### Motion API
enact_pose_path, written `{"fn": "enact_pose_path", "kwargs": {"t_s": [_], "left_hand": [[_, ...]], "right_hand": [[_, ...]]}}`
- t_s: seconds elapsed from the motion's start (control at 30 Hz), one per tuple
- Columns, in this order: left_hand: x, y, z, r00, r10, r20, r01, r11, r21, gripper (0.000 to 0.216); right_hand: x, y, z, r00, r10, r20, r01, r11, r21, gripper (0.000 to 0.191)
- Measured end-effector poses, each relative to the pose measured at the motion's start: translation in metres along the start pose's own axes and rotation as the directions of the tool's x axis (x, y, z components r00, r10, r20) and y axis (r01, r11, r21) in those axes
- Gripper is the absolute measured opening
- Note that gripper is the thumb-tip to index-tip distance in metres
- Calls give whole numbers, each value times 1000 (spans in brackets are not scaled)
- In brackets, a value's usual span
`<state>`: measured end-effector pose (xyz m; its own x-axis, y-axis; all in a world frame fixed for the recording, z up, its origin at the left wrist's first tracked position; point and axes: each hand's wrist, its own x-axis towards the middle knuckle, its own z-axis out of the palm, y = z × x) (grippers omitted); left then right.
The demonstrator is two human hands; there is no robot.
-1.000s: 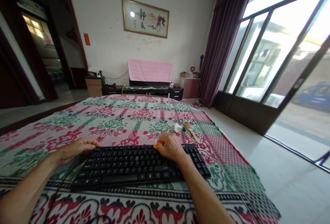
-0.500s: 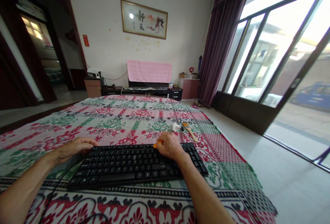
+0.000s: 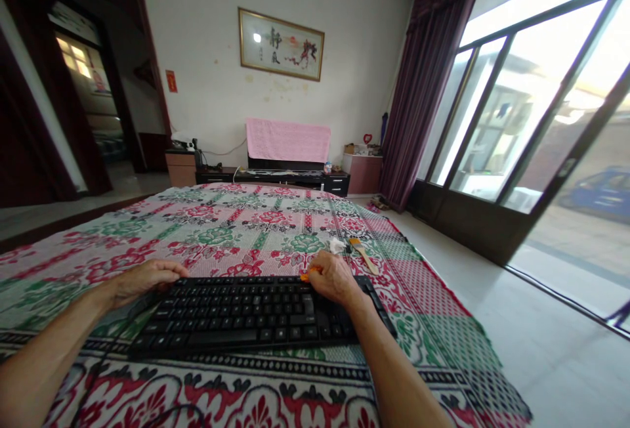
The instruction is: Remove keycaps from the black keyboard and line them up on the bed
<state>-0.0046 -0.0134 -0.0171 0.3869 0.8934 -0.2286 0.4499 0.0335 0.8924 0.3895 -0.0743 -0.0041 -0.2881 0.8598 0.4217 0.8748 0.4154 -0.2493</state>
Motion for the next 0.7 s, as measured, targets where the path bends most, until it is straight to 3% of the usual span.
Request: {"fn": "enact_pose_path", "kwargs": {"t_s": [0.2, 0.4, 0.57, 0.7], "left_hand": [[0, 0, 0, 1000, 6, -7, -6, 1000, -7, 23], [0, 1, 1, 999, 10, -39, -9, 1000, 18, 23], [1, 2, 1, 999, 16, -34, -15, 1000, 25, 22], [1, 3, 2, 999, -2, -35, 4, 999, 43, 22]], "right_hand": [[1, -6, 4, 999, -37, 9, 37, 999, -10, 21], [-1, 5, 1, 993, 110, -30, -111, 994, -22, 22], [-1, 8, 0, 998, 59, -17, -59, 998, -29, 21], [-1, 11, -7, 991, 133, 7, -133, 990, -47, 23]]}}
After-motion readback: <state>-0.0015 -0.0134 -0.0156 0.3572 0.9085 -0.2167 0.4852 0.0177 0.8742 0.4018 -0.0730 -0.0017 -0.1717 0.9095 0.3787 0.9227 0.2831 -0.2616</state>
